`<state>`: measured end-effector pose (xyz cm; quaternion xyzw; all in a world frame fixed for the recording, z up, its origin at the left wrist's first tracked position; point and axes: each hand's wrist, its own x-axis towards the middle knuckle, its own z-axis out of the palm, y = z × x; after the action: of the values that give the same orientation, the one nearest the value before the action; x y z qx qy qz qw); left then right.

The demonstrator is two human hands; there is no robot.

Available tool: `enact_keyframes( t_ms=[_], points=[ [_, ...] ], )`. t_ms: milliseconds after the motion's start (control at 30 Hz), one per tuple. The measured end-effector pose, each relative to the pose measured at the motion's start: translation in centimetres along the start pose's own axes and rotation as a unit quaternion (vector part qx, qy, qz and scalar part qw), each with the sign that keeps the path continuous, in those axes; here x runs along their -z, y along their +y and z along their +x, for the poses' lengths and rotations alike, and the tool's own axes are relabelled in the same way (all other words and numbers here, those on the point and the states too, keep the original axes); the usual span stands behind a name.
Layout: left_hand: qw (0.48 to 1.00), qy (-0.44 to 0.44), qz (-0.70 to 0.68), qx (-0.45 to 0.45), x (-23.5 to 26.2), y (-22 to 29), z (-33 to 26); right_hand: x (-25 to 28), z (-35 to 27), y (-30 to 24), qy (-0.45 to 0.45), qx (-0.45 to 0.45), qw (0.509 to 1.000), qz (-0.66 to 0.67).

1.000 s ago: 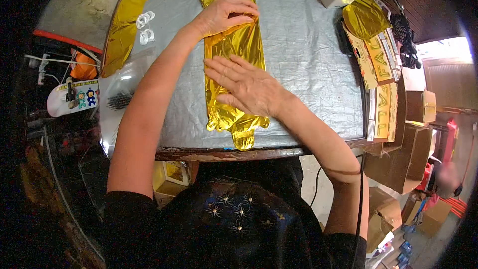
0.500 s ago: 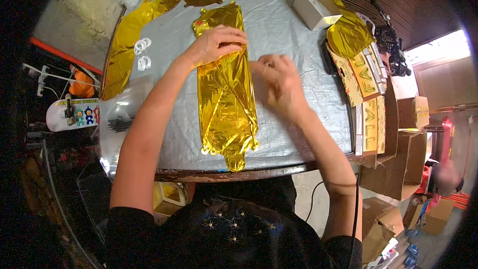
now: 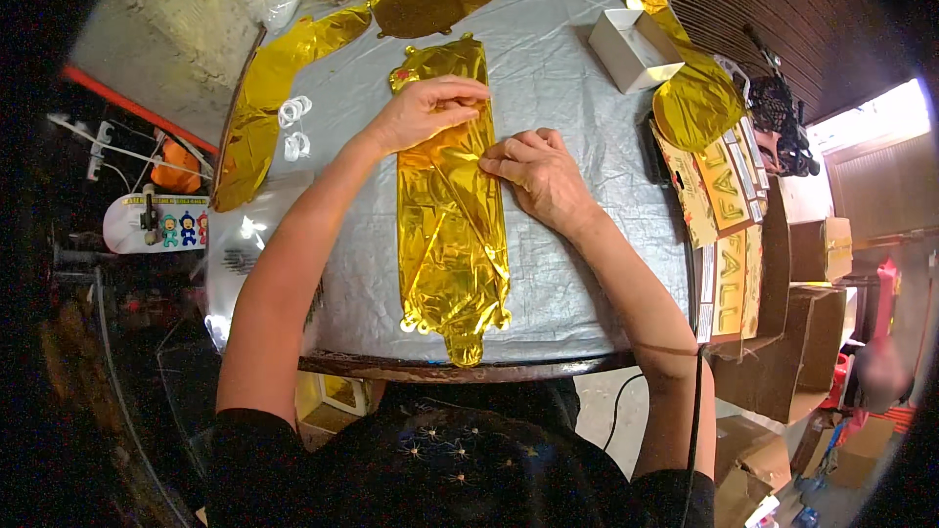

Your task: The person folds a gold foil balloon by hand on a table, smoothing it flat and tucking the edges inward to create a compact shape.

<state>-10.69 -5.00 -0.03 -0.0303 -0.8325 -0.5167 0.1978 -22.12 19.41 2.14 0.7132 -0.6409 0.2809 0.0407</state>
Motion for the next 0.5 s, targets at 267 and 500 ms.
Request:
enact_keyframes(
  t_ms=[267,500],
  points=[
    [0.957,-0.046,0.275,-0.079,5.5,6.8,-7.7,-0.2,0.0,0.3,0.01,0.015,1.0,-0.009],
    [0.89,-0.199,0.39,-0.126,3.9,11.7,-11.6,-0.1,-0.5,0.4,0.014,0.004,1.0,-0.004]
  ],
)
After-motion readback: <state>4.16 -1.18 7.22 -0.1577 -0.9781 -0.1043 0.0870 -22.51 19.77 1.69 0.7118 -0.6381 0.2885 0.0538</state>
